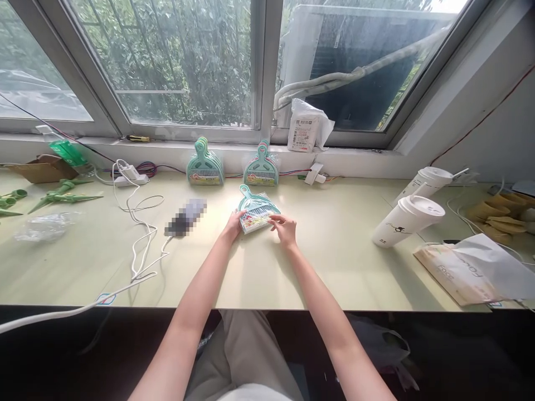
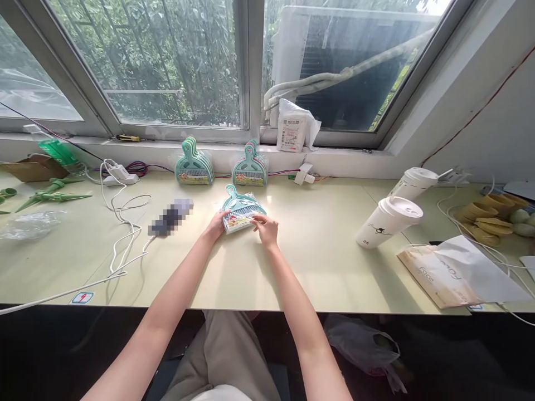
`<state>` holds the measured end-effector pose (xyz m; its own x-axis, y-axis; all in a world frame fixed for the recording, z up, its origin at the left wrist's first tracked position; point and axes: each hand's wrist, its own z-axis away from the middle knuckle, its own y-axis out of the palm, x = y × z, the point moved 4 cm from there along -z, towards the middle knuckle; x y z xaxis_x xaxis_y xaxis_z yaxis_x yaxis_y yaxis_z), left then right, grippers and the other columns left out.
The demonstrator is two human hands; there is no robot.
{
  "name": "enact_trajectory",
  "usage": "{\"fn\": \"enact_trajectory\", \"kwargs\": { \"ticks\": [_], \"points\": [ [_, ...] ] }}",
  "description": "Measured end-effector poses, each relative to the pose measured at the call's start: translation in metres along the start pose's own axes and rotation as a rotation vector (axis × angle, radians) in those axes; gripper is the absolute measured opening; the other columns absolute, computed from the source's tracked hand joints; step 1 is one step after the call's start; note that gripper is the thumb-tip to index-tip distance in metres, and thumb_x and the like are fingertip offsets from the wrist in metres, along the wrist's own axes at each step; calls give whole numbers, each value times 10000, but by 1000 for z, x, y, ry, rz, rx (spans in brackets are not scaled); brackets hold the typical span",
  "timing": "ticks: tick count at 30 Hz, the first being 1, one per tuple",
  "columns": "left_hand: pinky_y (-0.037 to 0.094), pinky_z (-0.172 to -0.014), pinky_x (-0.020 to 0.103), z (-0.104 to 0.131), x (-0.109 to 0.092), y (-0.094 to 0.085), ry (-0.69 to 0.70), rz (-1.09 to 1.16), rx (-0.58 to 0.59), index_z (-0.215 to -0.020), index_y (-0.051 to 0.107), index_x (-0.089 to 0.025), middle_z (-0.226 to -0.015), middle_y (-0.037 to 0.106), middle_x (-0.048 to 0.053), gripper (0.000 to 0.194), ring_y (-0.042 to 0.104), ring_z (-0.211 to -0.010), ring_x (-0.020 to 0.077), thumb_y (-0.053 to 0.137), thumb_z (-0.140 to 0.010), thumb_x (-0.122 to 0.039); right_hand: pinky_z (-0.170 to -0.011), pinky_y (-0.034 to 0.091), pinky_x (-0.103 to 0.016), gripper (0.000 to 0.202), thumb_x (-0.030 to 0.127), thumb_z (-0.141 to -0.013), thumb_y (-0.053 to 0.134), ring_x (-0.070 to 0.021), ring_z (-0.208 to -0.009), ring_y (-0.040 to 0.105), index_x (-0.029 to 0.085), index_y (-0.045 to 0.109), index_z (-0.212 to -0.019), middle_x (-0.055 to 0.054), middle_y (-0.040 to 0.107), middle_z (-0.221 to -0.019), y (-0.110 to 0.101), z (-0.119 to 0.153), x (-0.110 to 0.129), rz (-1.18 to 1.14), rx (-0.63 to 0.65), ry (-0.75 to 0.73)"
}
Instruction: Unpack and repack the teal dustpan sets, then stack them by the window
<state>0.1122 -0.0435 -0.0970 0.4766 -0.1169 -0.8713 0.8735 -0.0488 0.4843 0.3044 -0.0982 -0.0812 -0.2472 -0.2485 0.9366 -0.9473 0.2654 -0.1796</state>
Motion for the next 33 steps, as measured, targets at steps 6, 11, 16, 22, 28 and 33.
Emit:
{"fn": "enact_trajectory", "kwargs": {
  "ticks": [6, 11, 16, 22, 28, 33],
  "points": [
    [566, -714, 336, 3, -2, -4, 83, -18, -76, -1032, 554, -251, -893, 700, 10, 456, 692, -766, 197, 774, -637, -301, -614, 407, -247, 367, 417, -962, 377, -156, -552, 592, 233, 694, -956, -5, 686, -673, -3, 3, 10, 334, -33, -92],
    [556, -717, 315, 7, -9, -2, 197, -71, -108, -1061, 504, -267, -910, 689, -2, 497, 686, -780, 183, 763, -644, -346, -562, 313, -253, 451, 539, -952, 375, -174, -556, 541, 240, 702, -870, -16, 651, -626, -23, -2, 6, 493, -168, 19],
    [545, -731, 296, 7, -13, -4, 267, -108, -181, -1057, 497, -278, -943, 680, -9, 444, 680, -821, 174, 719, -679, -352, -571, 356, -285, 665, 594, -956, 267, -184, -506, 525, 227, 628, -535, -31, 562, -488, -38, -7, -1, 452, -233, 114],
    [528, -740, 289, 9, -14, 4, 341, -131, -146, -967, 494, -267, -862, 679, -17, 375, 670, -783, 171, 731, -686, -341, -699, 491, -303, 341, 451, -861, 586, -188, -756, 641, 217, 629, -1106, -48, 705, -875, -10, -1, 23, 164, -65, -205],
    [515, -769, 308, 17, -12, 22, 335, -194, -54, -964, 520, -262, -862, 680, -7, 392, 670, -828, 197, 761, -673, -368, -743, 516, -326, 171, 367, -835, 606, -197, -715, 659, 232, 668, -752, -37, 716, -781, 1, 2, 20, 120, -15, -184],
    [510, -779, 302, 19, -9, 26, 347, -212, -41, -1003, 519, -249, -873, 681, 10, 440, 665, -843, 203, 772, -674, -393, -704, 523, -300, 208, 286, -870, 511, -184, -637, 680, 216, 703, -833, -20, 725, -759, -12, -6, 7, 179, 23, -71]
  ]
}}
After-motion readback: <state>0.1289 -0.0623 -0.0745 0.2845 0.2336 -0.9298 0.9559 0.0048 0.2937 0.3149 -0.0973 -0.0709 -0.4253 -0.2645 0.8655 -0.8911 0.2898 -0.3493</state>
